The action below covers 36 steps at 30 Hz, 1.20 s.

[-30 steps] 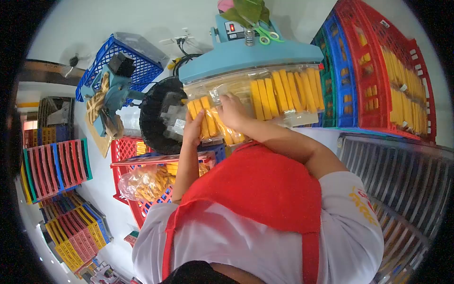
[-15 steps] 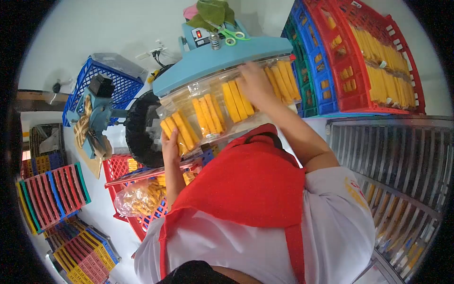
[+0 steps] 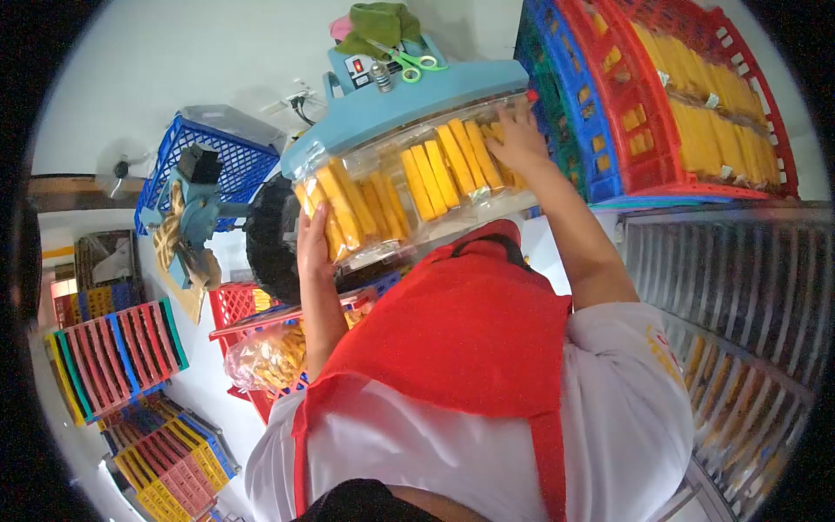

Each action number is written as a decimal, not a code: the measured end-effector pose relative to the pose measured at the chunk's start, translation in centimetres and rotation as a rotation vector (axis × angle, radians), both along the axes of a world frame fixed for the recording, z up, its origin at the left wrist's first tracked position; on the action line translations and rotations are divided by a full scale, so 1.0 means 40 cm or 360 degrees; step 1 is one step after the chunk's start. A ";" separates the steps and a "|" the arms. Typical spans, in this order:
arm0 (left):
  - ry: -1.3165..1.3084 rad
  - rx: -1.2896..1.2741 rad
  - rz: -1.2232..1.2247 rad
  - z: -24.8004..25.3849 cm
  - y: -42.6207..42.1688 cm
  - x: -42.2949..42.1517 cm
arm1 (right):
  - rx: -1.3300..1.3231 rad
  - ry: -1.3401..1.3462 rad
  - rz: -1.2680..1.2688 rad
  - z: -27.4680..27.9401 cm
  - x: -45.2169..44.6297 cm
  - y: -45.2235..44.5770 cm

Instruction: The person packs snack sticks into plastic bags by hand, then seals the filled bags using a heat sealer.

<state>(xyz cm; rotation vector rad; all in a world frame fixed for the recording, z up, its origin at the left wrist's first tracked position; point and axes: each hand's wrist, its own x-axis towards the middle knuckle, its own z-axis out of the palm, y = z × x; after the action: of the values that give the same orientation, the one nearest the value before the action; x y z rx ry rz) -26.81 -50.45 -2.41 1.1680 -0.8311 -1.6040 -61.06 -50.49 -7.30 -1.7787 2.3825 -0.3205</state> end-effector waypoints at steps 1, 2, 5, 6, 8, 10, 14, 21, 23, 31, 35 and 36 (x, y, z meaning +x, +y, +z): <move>0.0003 0.0015 0.0004 0.004 -0.002 -0.009 | -0.0003 -0.0012 0.0009 0.011 0.001 0.013; 0.0023 -0.0003 0.0007 0.013 0.003 -0.016 | 0.0071 -0.0101 -0.0096 0.025 -0.002 0.028; 0.0070 -0.0001 -0.0013 0.008 0.013 -0.004 | 0.0182 -0.0506 -0.0231 0.013 -0.048 0.047; -0.0002 -0.0089 -0.0010 0.001 0.017 0.000 | 0.0198 -0.0810 -0.0281 0.010 -0.074 0.052; 0.0016 0.0110 0.0005 -0.013 0.027 0.022 | 0.0046 -0.1155 -0.0290 -0.050 -0.116 0.053; 0.0318 0.0199 -0.0066 -0.015 0.034 0.024 | -0.0111 -0.1699 -0.0252 -0.066 -0.161 0.068; 0.0444 0.0333 -0.0111 -0.045 0.022 0.024 | -0.0106 -0.2037 -0.0336 -0.013 -0.159 0.094; 0.0560 0.0210 -0.0429 -0.014 -0.028 -0.082 | -0.0161 -0.2607 -0.0173 0.272 0.014 0.105; 0.0548 0.0141 -0.0518 -0.012 -0.042 -0.113 | -0.0397 -0.2721 0.0047 0.343 0.009 0.109; 0.0559 0.0045 -0.0421 -0.026 -0.033 -0.220 | -0.1966 -0.1306 -0.0287 0.705 -0.425 0.065; 0.0454 -0.0066 -0.0182 -0.002 -0.036 -0.326 | -0.1757 -0.0907 -0.0327 0.611 -0.717 -0.152; 0.0402 -0.0084 -0.0132 0.006 -0.036 -0.358 | -0.1551 -0.0714 -0.0468 0.550 -0.780 -0.221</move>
<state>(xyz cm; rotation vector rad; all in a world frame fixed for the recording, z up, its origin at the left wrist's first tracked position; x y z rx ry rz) -41.14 -51.88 -2.17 0.8812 -0.7600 -1.7443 -92.28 -59.34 14.70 -1.3195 2.2546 -1.9389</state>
